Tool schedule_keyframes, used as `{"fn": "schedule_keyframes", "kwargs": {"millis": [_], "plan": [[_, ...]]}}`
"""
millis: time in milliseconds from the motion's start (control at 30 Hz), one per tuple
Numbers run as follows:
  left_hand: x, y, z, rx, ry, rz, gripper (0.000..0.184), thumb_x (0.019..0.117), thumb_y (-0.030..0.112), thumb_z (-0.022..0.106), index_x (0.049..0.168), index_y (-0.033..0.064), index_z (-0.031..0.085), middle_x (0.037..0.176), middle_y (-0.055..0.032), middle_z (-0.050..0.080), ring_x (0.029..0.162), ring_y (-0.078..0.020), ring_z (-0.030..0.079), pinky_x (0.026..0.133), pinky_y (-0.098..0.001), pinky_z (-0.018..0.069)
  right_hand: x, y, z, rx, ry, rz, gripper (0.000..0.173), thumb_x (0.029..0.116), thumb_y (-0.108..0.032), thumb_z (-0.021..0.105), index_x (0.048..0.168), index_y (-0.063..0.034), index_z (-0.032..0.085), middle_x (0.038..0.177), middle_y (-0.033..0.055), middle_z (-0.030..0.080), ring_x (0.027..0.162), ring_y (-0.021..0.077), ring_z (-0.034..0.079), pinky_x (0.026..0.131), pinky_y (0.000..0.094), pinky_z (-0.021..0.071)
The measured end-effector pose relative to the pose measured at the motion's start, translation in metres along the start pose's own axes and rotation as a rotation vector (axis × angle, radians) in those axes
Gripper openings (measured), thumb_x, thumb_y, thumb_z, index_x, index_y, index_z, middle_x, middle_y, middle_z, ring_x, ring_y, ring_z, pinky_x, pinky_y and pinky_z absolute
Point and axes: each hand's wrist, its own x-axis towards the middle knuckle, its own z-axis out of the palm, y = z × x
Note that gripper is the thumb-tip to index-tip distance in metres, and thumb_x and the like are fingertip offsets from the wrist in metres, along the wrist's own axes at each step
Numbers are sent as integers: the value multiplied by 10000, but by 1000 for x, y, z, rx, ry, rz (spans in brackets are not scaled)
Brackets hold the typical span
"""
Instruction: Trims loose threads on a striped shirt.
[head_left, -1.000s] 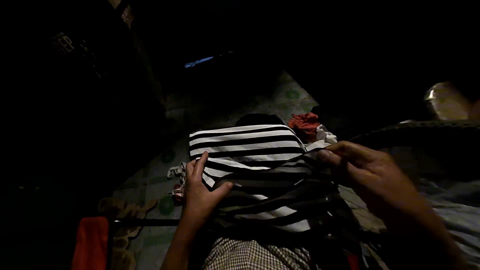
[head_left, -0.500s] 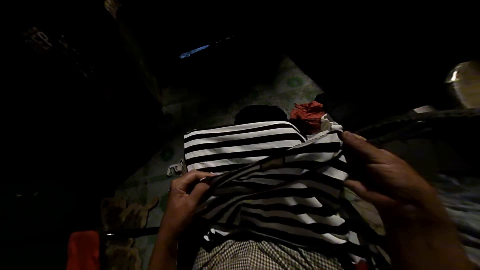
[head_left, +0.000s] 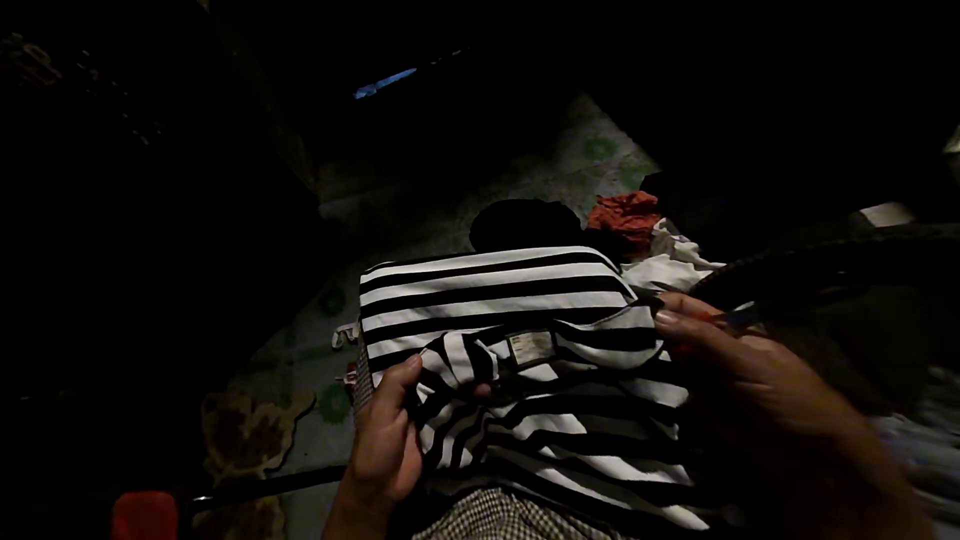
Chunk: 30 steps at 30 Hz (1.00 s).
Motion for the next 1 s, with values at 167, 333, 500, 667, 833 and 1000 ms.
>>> {"fn": "schedule_keyframes", "kwargs": {"millis": [167,333,500,667,833,1000], "plan": [[3,2,-1,-129,-158,-12,388,1057,351,463,1141,66,712,1094,-208,724,1021,-295,725,893,-429,607,-4,0,0,16,-83,-10,175,951,-141,567,998,-186,730,721,-40,628,574,-8,544,530,151,492],[-11,14,-6,-138,-295,-26,440,1054,440,481,1182,70,682,1103,-227,723,900,-250,758,586,-273,611,-16,-7,-5,-10,-201,-36,117,932,-276,661,1015,-247,740,725,-58,640,529,-31,522,487,125,464],[-34,32,-13,31,-329,-10,524,1038,530,468,1161,72,690,1057,-191,735,766,-150,726,550,-199,550,-32,-22,-4,-62,-341,-183,155,968,-319,654,1069,-234,735,887,-41,701,654,-7,624,557,141,532],[-47,34,-20,157,-263,40,537,1034,541,474,1122,36,633,903,-142,700,579,-86,607,499,-191,498,-34,-18,14,-768,-147,-557,233,976,-345,615,1164,-230,690,973,-104,659,783,-10,616,646,172,540],[-58,29,-16,138,-280,19,532,1034,548,472,1097,45,636,794,-89,664,595,-100,617,545,-223,535,-8,14,75,-844,-418,-689,600,788,-512,796,1294,-208,686,1015,-21,621,879,118,590,722,331,534],[-76,36,-17,384,-205,159,275,1055,352,534,1221,144,600,816,29,643,648,-26,586,584,-192,514,-3,56,121,-760,-938,-410,187,828,-180,771,1010,-152,737,1034,31,591,979,175,581,806,383,528]]}}
